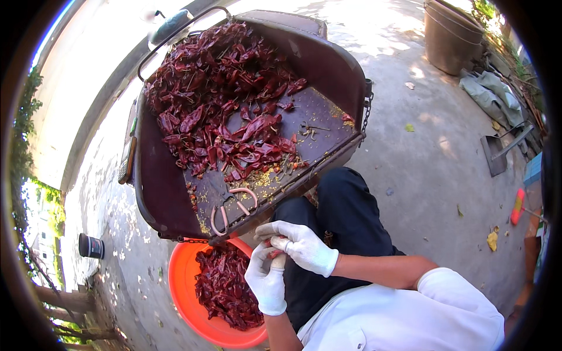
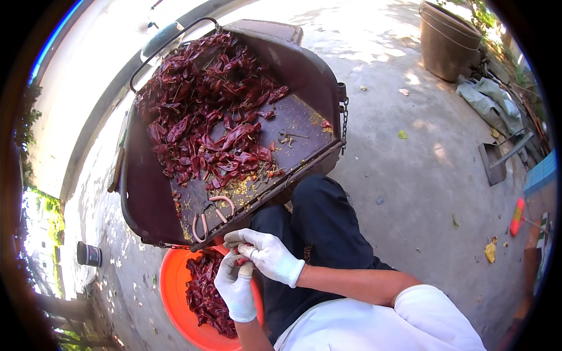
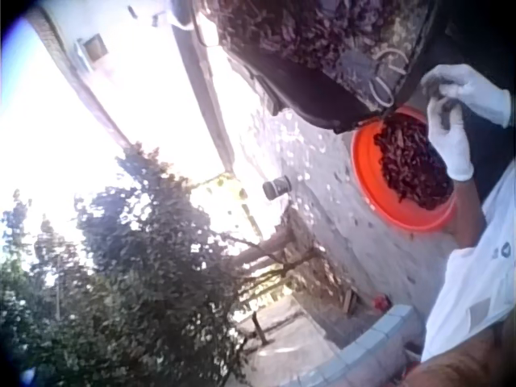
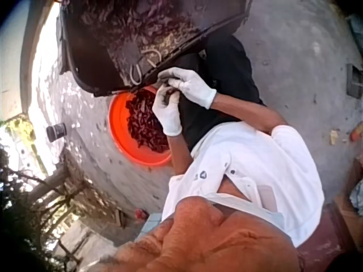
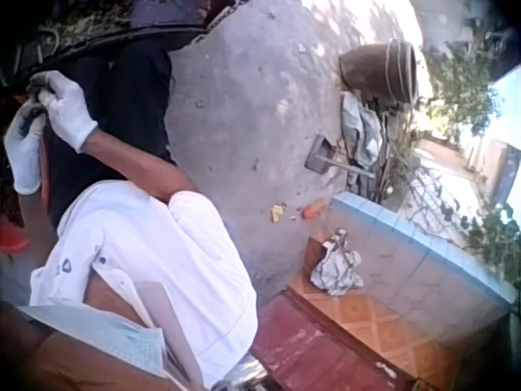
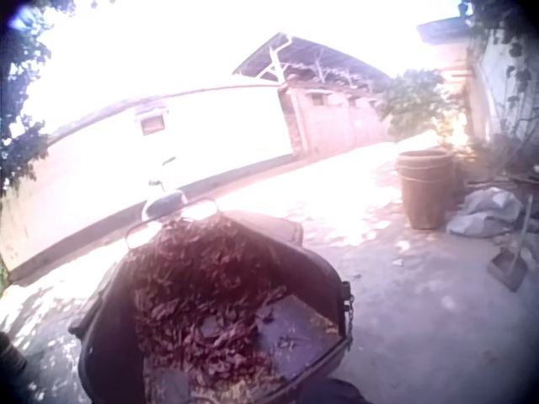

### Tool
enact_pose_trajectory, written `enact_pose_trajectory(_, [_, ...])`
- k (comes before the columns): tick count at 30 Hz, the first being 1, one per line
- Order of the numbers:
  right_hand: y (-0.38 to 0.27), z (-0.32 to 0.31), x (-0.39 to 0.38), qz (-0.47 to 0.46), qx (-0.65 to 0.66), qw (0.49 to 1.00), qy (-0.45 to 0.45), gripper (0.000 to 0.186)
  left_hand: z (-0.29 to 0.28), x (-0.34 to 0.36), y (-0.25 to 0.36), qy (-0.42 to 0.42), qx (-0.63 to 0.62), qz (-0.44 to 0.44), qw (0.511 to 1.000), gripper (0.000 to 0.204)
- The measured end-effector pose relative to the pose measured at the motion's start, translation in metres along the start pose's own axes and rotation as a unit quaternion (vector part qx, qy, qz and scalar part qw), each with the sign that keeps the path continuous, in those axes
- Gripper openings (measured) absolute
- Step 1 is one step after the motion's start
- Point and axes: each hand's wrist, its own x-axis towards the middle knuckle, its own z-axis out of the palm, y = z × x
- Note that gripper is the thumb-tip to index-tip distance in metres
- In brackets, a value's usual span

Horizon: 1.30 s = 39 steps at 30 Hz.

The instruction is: The person removes seeds from dried red chilies by hand and using scissors, placing the cleaned chili pieces into a red bucket.

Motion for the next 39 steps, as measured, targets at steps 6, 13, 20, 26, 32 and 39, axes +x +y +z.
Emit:
enact_pose_trajectory(6, [-0.015, -0.018, 0.021, -0.009, -0.126, 0.989, -0.075, 0.035, -0.031, 0.005, -0.003, 0.155, 0.064, 0.016, 0.986, 0.025])
enact_pose_trajectory(13, [-0.050, -0.112, 0.123, -0.066, -0.704, 0.668, 0.233, 0.031, -0.111, 0.003, 0.005, 0.259, 0.334, -0.017, 0.906, 0.029])
enact_pose_trajectory(20, [-0.056, -0.132, 0.153, 0.028, -0.682, 0.686, 0.253, 0.021, -0.062, 0.020, -0.004, 0.153, 0.243, 0.034, 0.957, 0.021])
enact_pose_trajectory(26, [-0.068, -0.129, 0.111, -0.040, -0.524, 0.789, 0.317, 0.028, -0.019, 0.042, 0.007, 0.086, 0.119, 0.026, 0.989, 0.021])
enact_pose_trajectory(32, [-0.037, -0.050, 0.030, -0.274, -0.490, 0.788, 0.253, 0.016, 0.033, 0.063, 0.021, -0.015, -0.092, -0.045, 0.995, 0.053])
enact_pose_trajectory(39, [-0.009, -0.026, -0.010, -0.276, -0.528, 0.796, 0.105, 0.018, 0.038, 0.048, 0.016, -0.034, -0.106, -0.084, 0.990, 0.044])
